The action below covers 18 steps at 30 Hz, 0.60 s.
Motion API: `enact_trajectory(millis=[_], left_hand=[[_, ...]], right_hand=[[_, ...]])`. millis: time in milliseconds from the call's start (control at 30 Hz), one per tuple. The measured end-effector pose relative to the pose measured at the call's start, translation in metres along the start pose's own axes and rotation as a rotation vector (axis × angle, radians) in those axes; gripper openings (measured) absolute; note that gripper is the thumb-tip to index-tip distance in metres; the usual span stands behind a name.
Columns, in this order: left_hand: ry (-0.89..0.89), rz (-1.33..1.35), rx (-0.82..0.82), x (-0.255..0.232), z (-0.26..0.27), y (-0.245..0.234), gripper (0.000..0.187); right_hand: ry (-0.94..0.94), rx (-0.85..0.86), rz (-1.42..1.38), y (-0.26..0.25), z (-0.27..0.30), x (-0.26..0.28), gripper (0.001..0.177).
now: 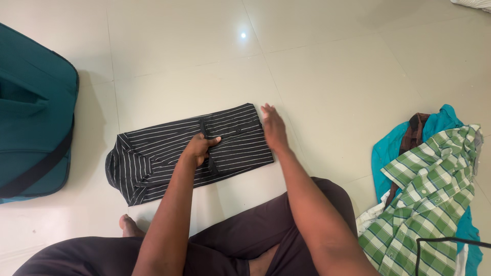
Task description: The person folds a black and white striped long-sleeved shirt by hand on the floor and places it into a blue bag.
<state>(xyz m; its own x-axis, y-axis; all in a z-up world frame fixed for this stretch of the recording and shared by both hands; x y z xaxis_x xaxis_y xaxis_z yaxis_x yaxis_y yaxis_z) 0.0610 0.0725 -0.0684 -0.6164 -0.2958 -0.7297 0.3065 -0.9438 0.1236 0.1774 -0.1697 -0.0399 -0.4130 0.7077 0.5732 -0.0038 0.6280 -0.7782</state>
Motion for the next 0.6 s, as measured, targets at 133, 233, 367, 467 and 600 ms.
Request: enact_trajectory(millis=[133, 233, 367, 467, 600], left_hand=[[0.010, 0.004, 0.001, -0.002, 0.001, 0.000, 0.056], [0.053, -0.080, -0.041, -0.006, 0.010, -0.003, 0.054], [0.150, -0.240, -0.091, -0.019, 0.019, -0.004, 0.049], [0.143, -0.130, -0.050, -0.017, 0.020, -0.004, 0.047], [0.135, -0.091, -0.029, -0.007, 0.011, -0.007, 0.045]], right_hand=[[0.026, 0.194, 0.391, 0.049, 0.025, 0.032, 0.071], [0.020, 0.258, 0.539, 0.054, 0.034, 0.044, 0.071], [0.008, 0.257, 0.559, 0.050, 0.032, 0.050, 0.071], [0.083, 0.320, 0.500, 0.048, 0.029, 0.041, 0.067], [0.023, 0.159, 0.304, 0.038, 0.004, 0.041, 0.068]])
Point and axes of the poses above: each hand's wrist, its own z-axis away from the middle knuckle, its own y-axis out of the palm, x = y × z, the point moved 8 cm from there along -z, towards the middle knuckle, and after that the axes turned 5 degrees about z, right-handed, at the moved point
